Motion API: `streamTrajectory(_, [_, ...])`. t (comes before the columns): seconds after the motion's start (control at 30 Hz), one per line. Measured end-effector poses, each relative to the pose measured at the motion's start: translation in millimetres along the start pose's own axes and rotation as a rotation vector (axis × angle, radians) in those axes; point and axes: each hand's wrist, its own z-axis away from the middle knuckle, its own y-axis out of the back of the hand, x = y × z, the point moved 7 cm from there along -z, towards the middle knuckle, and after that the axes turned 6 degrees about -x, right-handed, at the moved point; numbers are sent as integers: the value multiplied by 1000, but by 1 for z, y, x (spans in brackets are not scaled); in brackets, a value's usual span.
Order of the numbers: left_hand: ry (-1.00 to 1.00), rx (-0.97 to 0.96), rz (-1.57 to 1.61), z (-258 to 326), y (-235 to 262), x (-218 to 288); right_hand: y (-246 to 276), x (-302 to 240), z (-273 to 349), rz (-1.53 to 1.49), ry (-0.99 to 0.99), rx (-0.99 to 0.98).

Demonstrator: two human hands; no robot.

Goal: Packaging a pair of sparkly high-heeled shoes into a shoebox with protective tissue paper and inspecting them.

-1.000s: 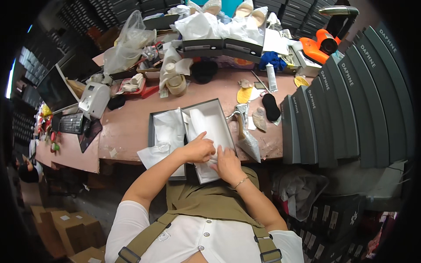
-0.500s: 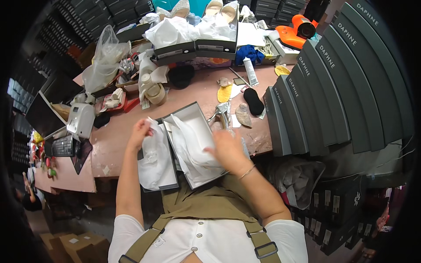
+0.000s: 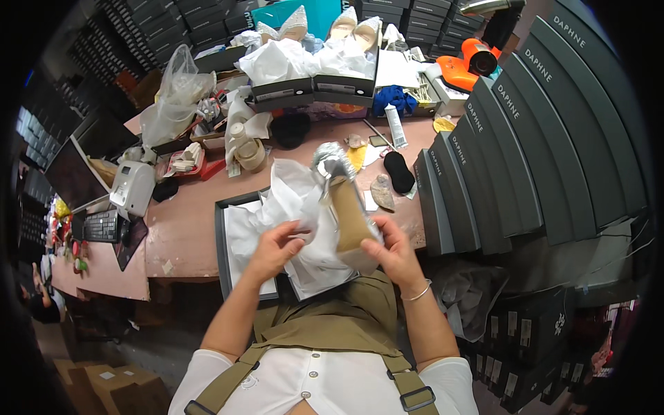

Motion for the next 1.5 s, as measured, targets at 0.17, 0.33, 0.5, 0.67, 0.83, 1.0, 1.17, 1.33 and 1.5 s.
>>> streamTrajectory(0.17, [-31, 154, 190, 11, -28, 3, -33, 24, 3, 198, -68, -100])
streamTrajectory(0.33, [-438, -117, -954, 32, -37, 59, -48, -25, -6, -58, -100, -242])
streamTrajectory(0.5, [-226, -232, -812, 37, -26, 43, -49, 8, 4, 185, -316, -349])
streamTrajectory(0.67, [-126, 338, -719, 30, 66, 30, -16, 21, 66, -89, -272, -275])
streamTrajectory(0.83, [-311, 426, -942, 15, 62, 55, 8, -28, 96, -424, -96, -105])
streamTrajectory(1.0, [-416, 374, -1080, 26, 47, 88, -2, -53, 77, -282, -24, -63])
streamTrajectory(1.17, [-570, 131, -1198, 53, -3, 119, -36, -17, 45, -317, -170, -9])
streamTrajectory(1.33, [-405, 268, -1158, 49, 22, 110, -23, 42, 37, -732, -224, 225])
streamTrajectory(1.5, [-273, 120, -1155, 25, 14, 80, -22, 44, 55, -1066, -240, 206])
